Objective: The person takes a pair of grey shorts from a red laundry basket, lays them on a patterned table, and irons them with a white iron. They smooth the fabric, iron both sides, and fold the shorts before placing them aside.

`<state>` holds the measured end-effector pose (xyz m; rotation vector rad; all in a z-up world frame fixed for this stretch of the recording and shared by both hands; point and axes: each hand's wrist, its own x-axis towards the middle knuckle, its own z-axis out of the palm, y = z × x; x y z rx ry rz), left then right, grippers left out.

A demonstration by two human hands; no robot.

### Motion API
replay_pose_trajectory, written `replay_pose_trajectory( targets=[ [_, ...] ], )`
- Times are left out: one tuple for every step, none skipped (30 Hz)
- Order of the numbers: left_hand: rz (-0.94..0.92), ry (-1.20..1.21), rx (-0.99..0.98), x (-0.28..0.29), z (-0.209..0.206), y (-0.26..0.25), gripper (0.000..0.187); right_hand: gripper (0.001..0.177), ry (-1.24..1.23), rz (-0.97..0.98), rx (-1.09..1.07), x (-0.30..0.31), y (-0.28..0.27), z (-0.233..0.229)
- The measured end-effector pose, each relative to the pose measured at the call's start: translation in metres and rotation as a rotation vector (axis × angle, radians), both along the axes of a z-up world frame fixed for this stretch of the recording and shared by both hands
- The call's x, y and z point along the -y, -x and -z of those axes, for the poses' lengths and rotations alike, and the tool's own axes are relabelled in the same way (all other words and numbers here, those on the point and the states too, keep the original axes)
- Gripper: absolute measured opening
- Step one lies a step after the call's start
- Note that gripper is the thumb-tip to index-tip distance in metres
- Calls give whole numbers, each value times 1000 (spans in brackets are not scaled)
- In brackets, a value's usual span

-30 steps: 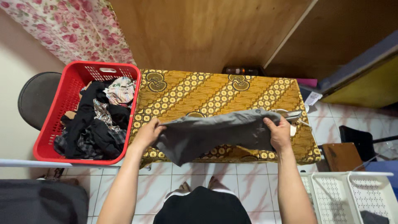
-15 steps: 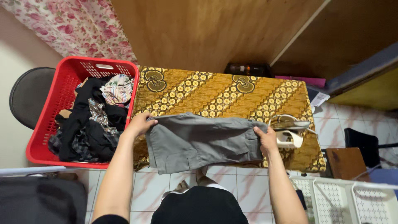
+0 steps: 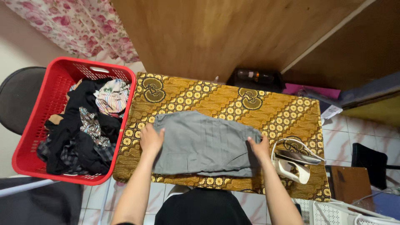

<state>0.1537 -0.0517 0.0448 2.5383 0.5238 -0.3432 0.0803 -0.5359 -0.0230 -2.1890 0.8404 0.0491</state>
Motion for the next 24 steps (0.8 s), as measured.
replay_pose_trajectory(
  targets=[
    [-36, 19, 41, 0, 7, 20, 75, 79, 78, -38, -23, -3, 9, 3],
    [-44, -15, 12, 0, 13, 40, 72, 81, 157, -75, -44, -7, 19, 5],
    [-50, -49, -16, 0, 18, 60, 70, 83, 235, -113, -65, -12, 30, 5],
    [-88, -47, -54, -1, 21, 75, 70, 84, 293, -149, -62, -17, 43, 5],
    [-125, -46, -91, -3, 22, 89, 70, 85, 351, -187, -59, -23, 58, 4],
    [-124, -65, -91, -4, 22, 101, 70, 86, 409, -224, -59, -28, 68, 1],
    [-122, -84, -91, -7, 22, 110, 71, 81, 420, -201, -148, -32, 76, -2],
    [-120, -103, -89, -9, 21, 115, 71, 76, 431, -177, -236, -38, 88, -8],
    [-139, -109, -122, -10, 20, 119, 68, 71, 440, -152, -324, -43, 96, -13],
    [-157, -115, -153, -11, 18, 123, 66, 70, 455, -126, -334, -44, 98, -15],
    [-175, -122, -183, -12, 18, 128, 63, 69, 469, -100, -344, -44, 101, -17],
    [-191, -104, -167, -15, 20, 131, 67, 69, 484, -74, -354, -42, 105, -16],
    [-206, -86, -151, -20, 24, 133, 71, 67, 462, -40, -310, -40, 109, -14],
    [-223, -66, -131, -24, 30, 133, 75, 66, 441, -5, -262, -38, 110, -9],
    [-225, -77, -117, -27, 37, 136, 79, 65, 420, 29, -213, -36, 112, -4],
    [-226, -87, -105, -31, 44, 140, 83, 61, 369, 44, -220, -35, 111, -2],
    [-228, -98, -92, -34, 51, 144, 88, 58, 318, 58, -227, -35, 109, -1],
    [-212, -25, -112, -38, 55, 144, 79, 56, 265, 71, -232, -36, 110, 0],
    [-195, 47, -132, -41, 57, 144, 71, 55, 216, 97, -218, -36, 114, 1],
    [-177, 120, -150, -43, 58, 146, 63, 54, 167, 124, -204, -37, 115, 1],
    [-253, 230, -149, -43, 58, 149, 59, 53, 117, 150, -190, -39, 116, 1],
    [-329, 342, -144, -39, 57, 149, 55, 53, 25, 200, -144, -39, 115, 0],
    [-404, 455, -140, -37, 56, 150, 53, 55, -68, 249, -97, -40, 116, -1],
    [-437, 516, -123, -37, 56, 150, 49, 58, -161, 298, -50, -41, 118, -2]
  ],
)
